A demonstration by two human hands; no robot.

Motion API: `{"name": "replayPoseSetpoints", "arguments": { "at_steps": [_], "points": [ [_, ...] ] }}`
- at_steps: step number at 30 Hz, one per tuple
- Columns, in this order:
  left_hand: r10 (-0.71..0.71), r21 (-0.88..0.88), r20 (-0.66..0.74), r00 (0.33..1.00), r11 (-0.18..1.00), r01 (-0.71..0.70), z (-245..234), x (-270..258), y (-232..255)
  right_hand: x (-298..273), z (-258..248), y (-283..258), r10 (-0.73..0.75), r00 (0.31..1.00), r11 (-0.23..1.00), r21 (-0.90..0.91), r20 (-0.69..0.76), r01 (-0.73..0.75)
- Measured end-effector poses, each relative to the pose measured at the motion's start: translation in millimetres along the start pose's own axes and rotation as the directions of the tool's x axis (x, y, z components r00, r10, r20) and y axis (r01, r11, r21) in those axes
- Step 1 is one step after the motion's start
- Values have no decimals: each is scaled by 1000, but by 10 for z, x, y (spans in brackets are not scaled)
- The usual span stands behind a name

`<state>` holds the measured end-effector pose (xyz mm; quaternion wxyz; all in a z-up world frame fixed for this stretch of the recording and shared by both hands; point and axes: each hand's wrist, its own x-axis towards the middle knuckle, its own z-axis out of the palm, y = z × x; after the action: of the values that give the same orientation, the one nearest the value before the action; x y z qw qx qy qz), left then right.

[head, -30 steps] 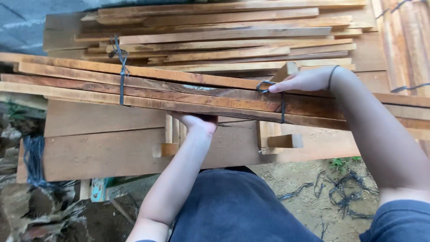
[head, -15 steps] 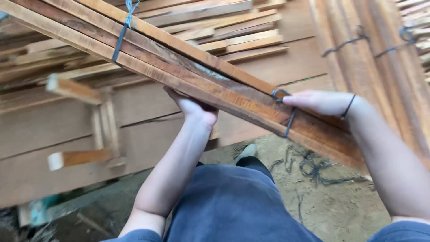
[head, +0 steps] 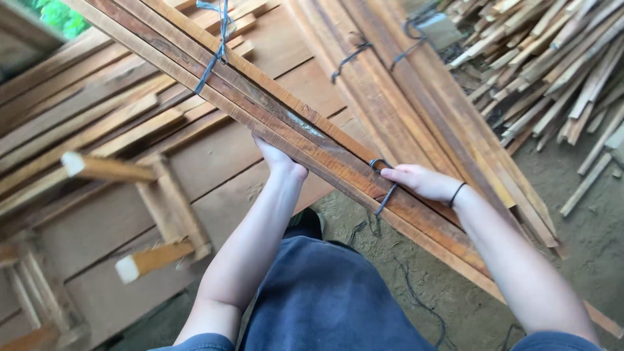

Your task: Bundling thin wooden strips together using plastic ties on a workbench.

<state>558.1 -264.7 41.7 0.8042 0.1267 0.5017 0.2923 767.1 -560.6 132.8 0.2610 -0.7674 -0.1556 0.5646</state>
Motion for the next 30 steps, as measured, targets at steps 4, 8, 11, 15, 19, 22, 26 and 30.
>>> {"name": "replayPoseSetpoints", "arguments": {
  "at_steps": [4,8,11,15,19,22,26,30],
  "points": [
    [-12,50,72,997,999,8,841,305,-228,245,-290,183,50,997,993,108,-57,-43],
    [-39,91,75,996,995,32,1262,504,-484,721,-486,529,82,994,972,225,-72,-64],
    [-47,103,89,995,994,38,1687,724,-588,1175,-641,686,73,996,960,274,-54,-56],
    [-33,104,77,996,994,25,2048,986,-583,1424,-860,479,89,994,947,316,-66,-64],
    [-62,157,120,991,987,42,2559,1203,-526,1700,-1000,306,92,991,927,372,-98,-49],
    [-80,232,162,984,972,41,2877,1423,-441,1806,-1144,-13,70,988,938,345,-137,-19],
    [-64,170,151,987,985,38,2853,1734,-395,1712,-1104,-412,31,987,958,288,-156,15],
    [-7,222,75,997,975,-10,3073,1545,-190,1578,-1081,-677,-5,988,959,278,-157,49]
  ]
}}
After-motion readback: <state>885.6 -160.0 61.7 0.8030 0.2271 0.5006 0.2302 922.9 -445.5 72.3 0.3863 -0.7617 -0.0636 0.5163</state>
